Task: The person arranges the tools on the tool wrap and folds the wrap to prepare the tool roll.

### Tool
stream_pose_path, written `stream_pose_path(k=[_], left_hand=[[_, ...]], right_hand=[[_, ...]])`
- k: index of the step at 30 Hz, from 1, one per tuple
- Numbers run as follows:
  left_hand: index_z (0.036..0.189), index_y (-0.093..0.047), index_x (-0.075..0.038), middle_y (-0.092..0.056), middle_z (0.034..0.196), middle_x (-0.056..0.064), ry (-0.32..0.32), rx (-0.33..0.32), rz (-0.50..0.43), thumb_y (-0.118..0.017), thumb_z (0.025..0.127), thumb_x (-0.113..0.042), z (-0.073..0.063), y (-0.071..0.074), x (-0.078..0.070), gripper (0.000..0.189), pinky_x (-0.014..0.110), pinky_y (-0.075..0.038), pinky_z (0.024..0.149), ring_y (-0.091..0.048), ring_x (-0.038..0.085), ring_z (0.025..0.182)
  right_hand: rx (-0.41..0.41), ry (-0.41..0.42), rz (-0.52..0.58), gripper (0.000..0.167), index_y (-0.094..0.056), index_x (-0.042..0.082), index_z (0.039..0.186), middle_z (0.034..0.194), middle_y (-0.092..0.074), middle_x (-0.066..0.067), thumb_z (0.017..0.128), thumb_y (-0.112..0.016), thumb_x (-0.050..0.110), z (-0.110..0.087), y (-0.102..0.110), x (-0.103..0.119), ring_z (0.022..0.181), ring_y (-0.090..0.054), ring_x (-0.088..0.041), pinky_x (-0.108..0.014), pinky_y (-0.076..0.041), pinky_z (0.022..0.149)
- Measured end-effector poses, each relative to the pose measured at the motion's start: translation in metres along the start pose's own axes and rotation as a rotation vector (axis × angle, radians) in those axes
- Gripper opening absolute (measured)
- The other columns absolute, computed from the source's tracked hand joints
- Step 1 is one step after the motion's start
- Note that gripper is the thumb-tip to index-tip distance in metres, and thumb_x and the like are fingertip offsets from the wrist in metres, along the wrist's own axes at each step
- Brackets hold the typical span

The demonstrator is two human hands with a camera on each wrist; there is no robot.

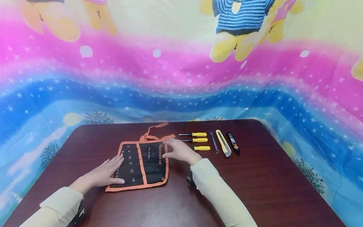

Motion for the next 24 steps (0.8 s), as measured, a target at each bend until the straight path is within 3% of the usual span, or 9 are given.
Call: stream_pose_path(k=[3,10,24], left_hand=[[0.140,-0.029,0.007,-0.023,0.146,0.024,0.002,0.001,0.000,-0.060,0.077,-0.061,0.000,0.000,0.000,0.098,0.056,-0.017,0.104,-0.019,0.038,0.134],[0.140,-0.030,0.008,-0.023,0.145,0.025,-0.003,-0.001,-0.008,-0.061,0.077,-0.060,-0.001,0.001,-0.002,0.098,0.057,-0.017,0.103,-0.020,0.039,0.133],[0.139,-0.030,0.008,-0.024,0.144,0.026,-0.015,-0.015,-0.007,-0.061,0.076,-0.060,-0.001,0.000,-0.003,0.098,0.057,-0.018,0.103,-0.021,0.040,0.133]], right_hand=[[-0.046,-0.004,0.029,0.058,-0.049,0.009,0.135,0.136,-0.046,-0.007,0.084,-0.069,0.029,-0.004,0.011,-0.005,0.132,-0.030,-0.027,-0.046,-0.030,0.102],[-0.138,-0.032,0.123,0.057,-0.050,0.011,0.133,0.133,-0.047,-0.008,0.083,-0.069,0.030,-0.020,0.035,-0.023,0.120,-0.045,-0.025,-0.043,-0.040,0.095],[-0.274,-0.053,0.132,0.061,-0.048,0.009,0.134,0.136,-0.043,-0.011,0.084,-0.066,0.037,-0.055,0.094,-0.058,0.121,-0.042,-0.030,-0.049,-0.039,0.094]])
Point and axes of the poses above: each hand's wrist, its own z-axis towards the middle knuckle, its own y-axis out of the back of the hand, x = y × z, the point moved 9 cm from there along z, towards the middle knuckle
